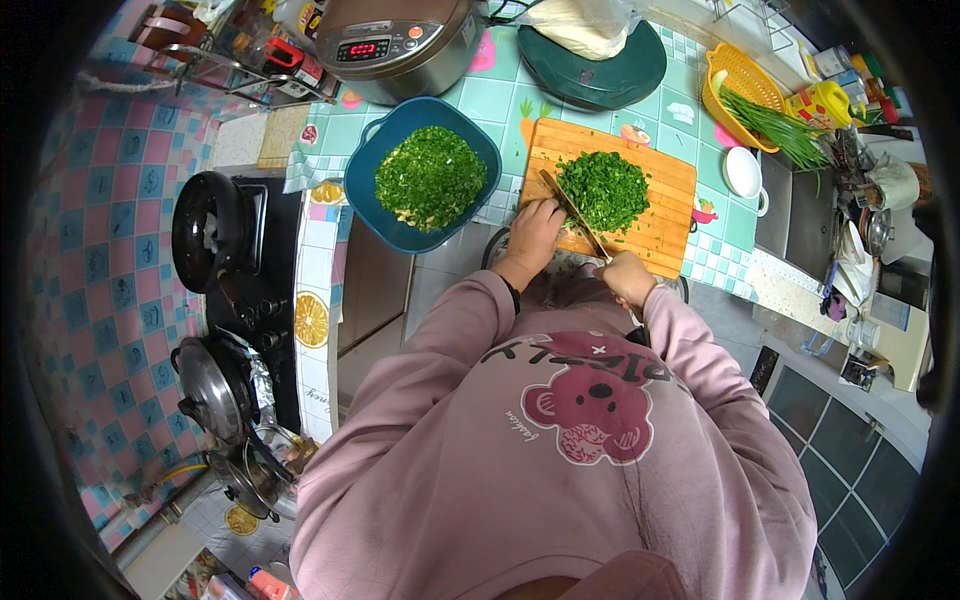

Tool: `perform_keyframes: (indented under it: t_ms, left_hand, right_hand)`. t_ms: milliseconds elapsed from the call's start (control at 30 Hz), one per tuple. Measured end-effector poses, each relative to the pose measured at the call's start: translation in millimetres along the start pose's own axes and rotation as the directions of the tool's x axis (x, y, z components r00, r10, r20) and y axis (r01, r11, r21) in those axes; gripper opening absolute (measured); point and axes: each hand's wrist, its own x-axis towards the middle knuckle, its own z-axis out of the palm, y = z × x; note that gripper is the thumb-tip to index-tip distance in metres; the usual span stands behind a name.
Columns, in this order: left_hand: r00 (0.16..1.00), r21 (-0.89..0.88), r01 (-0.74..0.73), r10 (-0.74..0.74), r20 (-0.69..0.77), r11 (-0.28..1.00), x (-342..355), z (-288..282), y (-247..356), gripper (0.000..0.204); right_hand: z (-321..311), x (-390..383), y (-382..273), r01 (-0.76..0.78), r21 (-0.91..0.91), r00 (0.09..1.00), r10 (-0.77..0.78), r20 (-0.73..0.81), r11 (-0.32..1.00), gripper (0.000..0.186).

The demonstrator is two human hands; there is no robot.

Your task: The person chops green vegetables on a wooden cutting board, transfers cooked scrambled eggs from a pan into a blue bowl, and then adds the chopped greens to the bowl. The person continues chopping more green vegetables.

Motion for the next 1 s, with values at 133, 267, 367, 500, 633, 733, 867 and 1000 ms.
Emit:
perform_keyframes:
  t_ms: [133, 267, 367, 500, 633, 733, 867, 1000]
  left_hand:
    - [1.000, 0.031, -0.023, 0.023, 0.018, 0.999, -1.5, 6.9, -6.9, 0.023]
    - [0.999, 0.038, -0.047, 0.047, -0.007, 0.998, 0.5, 8.2, -8.4, 0.020]
    - [0.994, 0.032, -0.091, 0.093, -0.050, 0.995, 1.8, 6.2, -10.2, 0.019]
    - [0.994, 0.027, -0.104, 0.105, -0.023, 0.994, 5.3, 5.8, -12.3, 0.021]
    - [0.991, -0.009, -0.128, 0.128, -0.037, 0.992, 19.5, 11.9, -10.6, 0.022]
    - [0.995, 0.020, -0.096, 0.096, 0.000, 0.995, 28.3, 17.3, -4.8, 0.013]
    - [0.993, 0.026, -0.114, 0.115, -0.029, 0.993, 30.6, 16.7, -2.6, 0.009]
    - [0.984, 0.088, -0.168, 0.173, -0.051, 0.982, 27.6, 16.4, -4.7, 0.010]
  right_hand:
    - [8.7, 32.1, 5.8, -0.060, -0.057, 0.998, 0.062, 0.027, 0.997, 0.031]
    - [18.6, 66.9, 3.9, 0.082, -0.127, 0.997, -0.080, 0.022, 0.989, 0.029]
    - [20.4, 68.2, 4.7, -0.017, 0.077, 0.999, 0.020, -0.045, 0.997, 0.024]
    - [2.7, 46.5, 11.8, 0.019, 0.414, 1.000, -0.010, -0.024, 0.910, 0.031]
    - [-9.4, 24.5, 8.8, 0.052, 0.225, 0.996, -0.036, -0.076, 0.973, 0.033]
    - [-12.9, 2.6, 5.0, 0.085, 0.267, 0.995, -0.070, -0.066, 0.960, 0.032]
    - [-15.0, -14.9, -5.7, 0.057, 0.134, 0.996, -0.047, -0.077, 0.989, 0.034]
    - [-13.2, -6.9, -8.9, -0.059, 0.009, 0.995, 0.060, -0.080, 0.998, 0.041]
